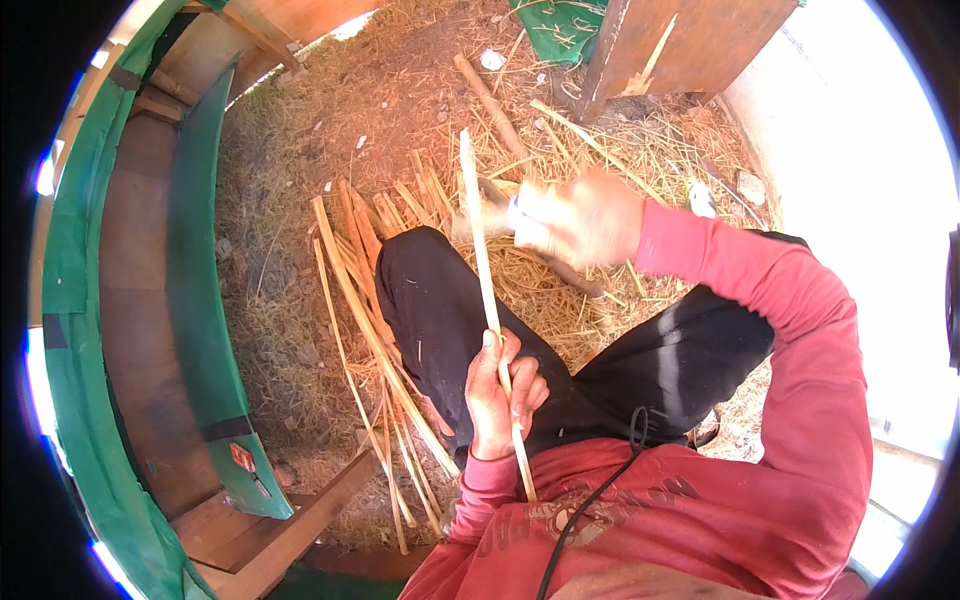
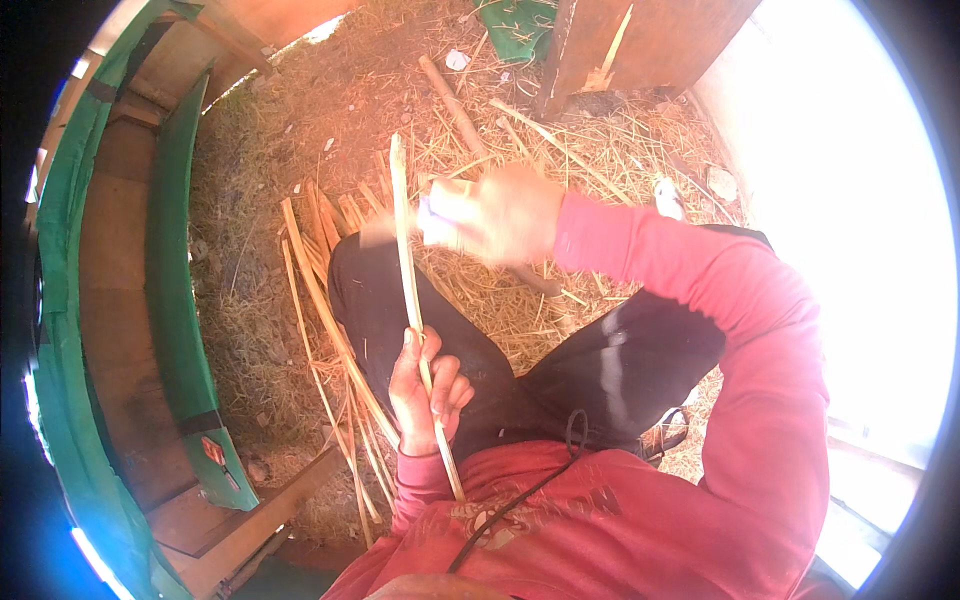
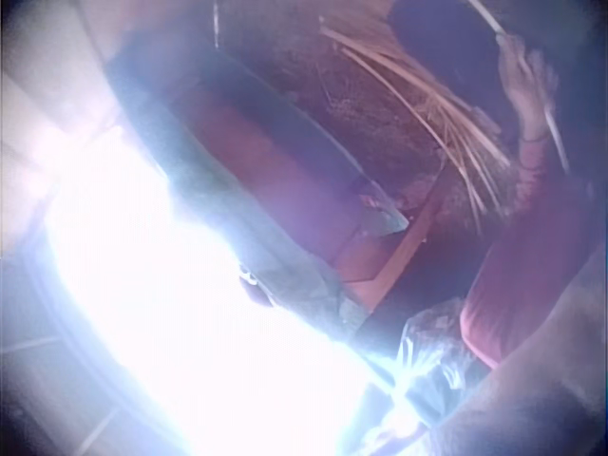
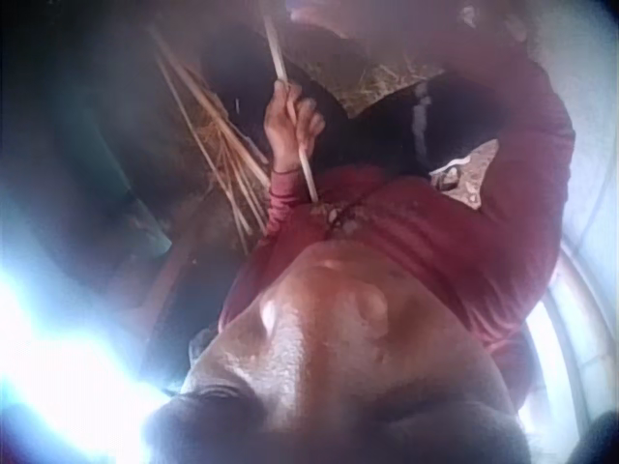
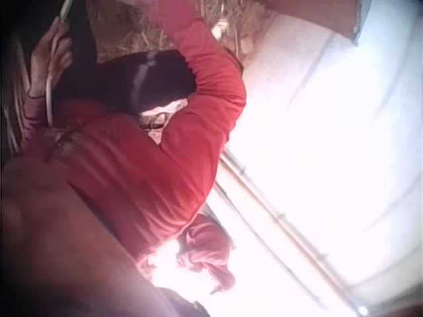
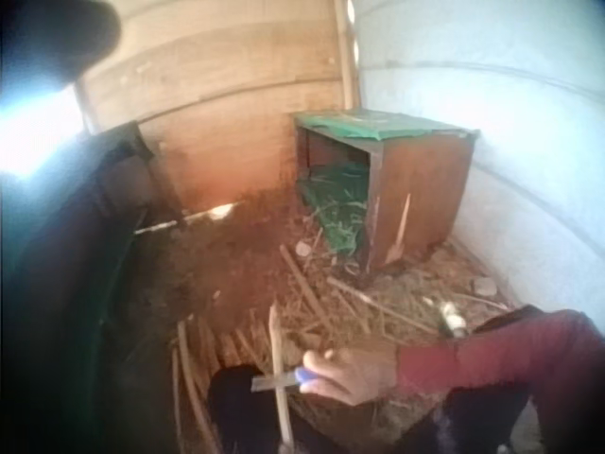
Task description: The person sits on the ground and uses a knife to shave thin strips from a wooden stick. They hold the stick with one hand and scrape the blade along its length to create fine shavings, occasionally switching to a different stick.
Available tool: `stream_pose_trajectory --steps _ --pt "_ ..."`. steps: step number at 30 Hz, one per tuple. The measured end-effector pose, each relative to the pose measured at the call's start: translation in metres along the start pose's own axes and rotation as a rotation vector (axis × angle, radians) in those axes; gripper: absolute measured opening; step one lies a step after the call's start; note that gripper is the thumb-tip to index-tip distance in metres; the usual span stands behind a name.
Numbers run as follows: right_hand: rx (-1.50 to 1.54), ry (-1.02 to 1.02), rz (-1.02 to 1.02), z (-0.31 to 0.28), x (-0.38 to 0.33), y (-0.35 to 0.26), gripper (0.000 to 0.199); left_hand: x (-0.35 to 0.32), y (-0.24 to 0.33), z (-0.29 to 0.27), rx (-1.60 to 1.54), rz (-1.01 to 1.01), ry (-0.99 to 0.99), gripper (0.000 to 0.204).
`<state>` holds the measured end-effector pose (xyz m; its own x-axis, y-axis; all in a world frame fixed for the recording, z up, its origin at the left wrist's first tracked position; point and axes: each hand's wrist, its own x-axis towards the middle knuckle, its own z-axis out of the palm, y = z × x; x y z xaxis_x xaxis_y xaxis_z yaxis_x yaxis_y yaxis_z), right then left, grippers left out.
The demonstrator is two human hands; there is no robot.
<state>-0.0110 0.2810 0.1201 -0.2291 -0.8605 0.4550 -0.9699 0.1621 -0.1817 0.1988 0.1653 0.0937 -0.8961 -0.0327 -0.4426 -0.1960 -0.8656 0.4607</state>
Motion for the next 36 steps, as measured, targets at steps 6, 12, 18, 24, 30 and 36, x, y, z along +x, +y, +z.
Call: stream_pose_trajectory --steps 6,12,18,24,30,36 --pt "0.102 -0.146 -0.033 0.031 -0.025 -0.023 0.034 -0.008 0.002 0.000 -0.007 -0.014 -0.053 0.035" --pt "-0.044 -0.427 0.622 0.033 0.003 0.059 0.032 -0.014 -0.010 0.002 0.094 -0.051 0.016 0.036" --pt "-0.236 0.155 0.599 -0.017 0.018 0.090 0.033 -0.012 0.002 0.008 0.115 0.097 -0.082 0.030" --pt "0.150 -0.155 0.023 0.011 -0.002 -0.009 0.033 -0.004 0.008 0.014 0.369 0.250 0.030 0.025" --pt "0.155 -0.106 -0.031 0.029 -0.015 -0.015 0.037 -0.014 0.006 0.020 0.296 0.189 0.001 0.026" --pt "-0.088 -0.289 0.092 0.027 0.011 -0.007 0.041 -0.013 0.008 0.017 0.108 0.132 0.041 0.028"
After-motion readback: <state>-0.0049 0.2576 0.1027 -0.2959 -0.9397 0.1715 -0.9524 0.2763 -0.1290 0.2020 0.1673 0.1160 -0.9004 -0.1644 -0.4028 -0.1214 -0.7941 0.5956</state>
